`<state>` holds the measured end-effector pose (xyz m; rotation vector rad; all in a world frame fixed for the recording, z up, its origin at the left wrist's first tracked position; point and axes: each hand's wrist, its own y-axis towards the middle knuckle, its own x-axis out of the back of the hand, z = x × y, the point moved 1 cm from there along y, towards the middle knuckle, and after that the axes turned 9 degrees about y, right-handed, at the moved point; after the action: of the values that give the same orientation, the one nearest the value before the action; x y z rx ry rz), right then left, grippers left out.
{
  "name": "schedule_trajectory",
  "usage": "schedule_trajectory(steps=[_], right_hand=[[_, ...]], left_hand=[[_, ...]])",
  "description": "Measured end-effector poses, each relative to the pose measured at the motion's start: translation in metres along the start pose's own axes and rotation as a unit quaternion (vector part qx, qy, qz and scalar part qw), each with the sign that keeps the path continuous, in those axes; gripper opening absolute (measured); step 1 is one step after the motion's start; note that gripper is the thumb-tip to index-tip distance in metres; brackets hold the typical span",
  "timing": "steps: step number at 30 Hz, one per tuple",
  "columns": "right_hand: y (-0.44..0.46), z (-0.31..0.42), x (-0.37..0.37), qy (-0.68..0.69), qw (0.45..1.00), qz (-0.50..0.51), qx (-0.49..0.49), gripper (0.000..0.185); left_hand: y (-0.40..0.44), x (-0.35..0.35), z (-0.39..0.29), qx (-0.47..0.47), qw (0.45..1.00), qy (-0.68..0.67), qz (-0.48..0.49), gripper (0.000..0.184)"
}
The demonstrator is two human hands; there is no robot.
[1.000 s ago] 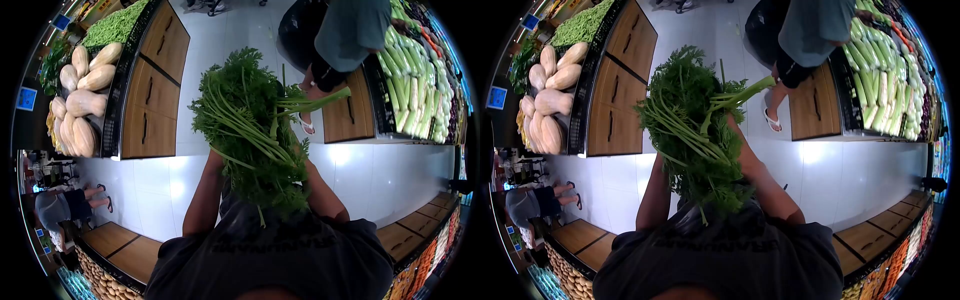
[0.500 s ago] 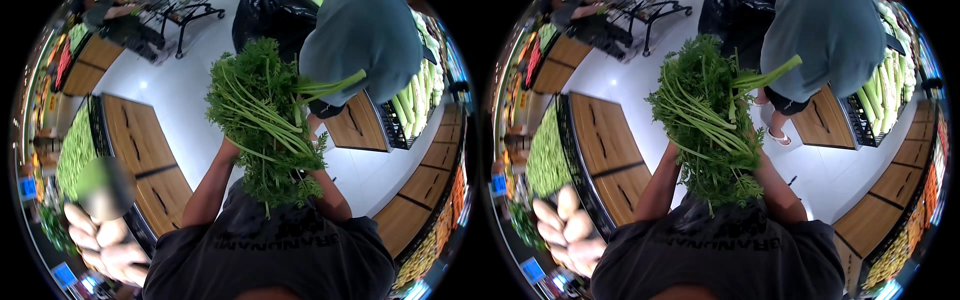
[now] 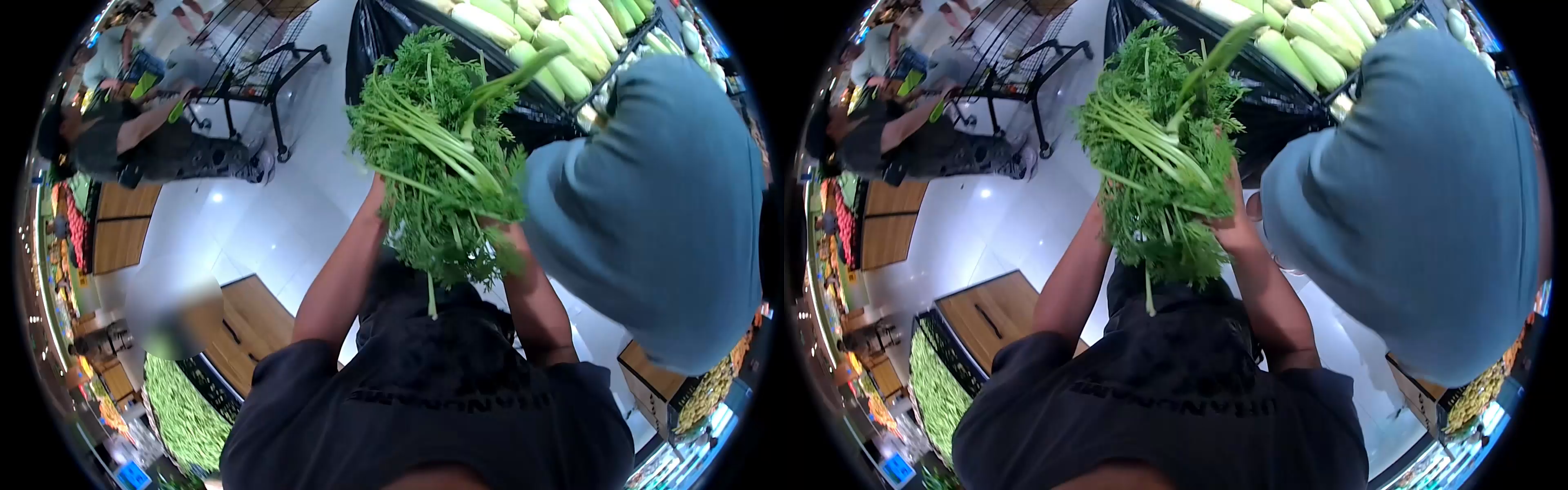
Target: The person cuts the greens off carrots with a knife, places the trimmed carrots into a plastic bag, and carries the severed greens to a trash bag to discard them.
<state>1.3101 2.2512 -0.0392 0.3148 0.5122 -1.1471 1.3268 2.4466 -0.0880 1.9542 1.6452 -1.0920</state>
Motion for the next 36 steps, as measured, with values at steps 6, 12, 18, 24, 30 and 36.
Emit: schedule_trajectory(steps=[6, 12, 18, 24, 30, 36], right_hand=[[0.197, -0.018, 0.007, -0.492, 0.857, -0.071, 0.138, 0.047], [0.331, -0.097, 0.033, -0.602, 0.771, -0.188, -0.089, 0.08], [0.344, -0.082, 0.047, -0.602, 0.727, -0.247, -0.22, 0.08], [0.267, -0.096, 0.12, -0.651, 0.692, -0.312, 0.0, 0.018], [0.243, -0.108, 0.153, -0.655, 0.692, -0.301, -0.032, 0.018], [0.258, -0.125, 0.181, -0.764, 0.594, -0.194, -0.162, 0.022]], left_hand=[[0.183, 0.074, -0.062, 0.023, 0.995, -0.089, 0.038, 0.044], [0.284, 0.203, -0.046, 0.088, 0.985, -0.143, -0.035, 0.04], [0.338, 0.288, 0.017, 0.231, 0.945, -0.157, -0.171, 0.037], [0.373, 0.31, 0.054, 0.26, 0.925, -0.178, -0.211, 0.038], [0.41, 0.317, 0.061, 0.214, 0.931, -0.188, -0.23, 0.047], [0.442, 0.357, 0.088, 0.221, 0.931, -0.171, -0.234, 0.059]])
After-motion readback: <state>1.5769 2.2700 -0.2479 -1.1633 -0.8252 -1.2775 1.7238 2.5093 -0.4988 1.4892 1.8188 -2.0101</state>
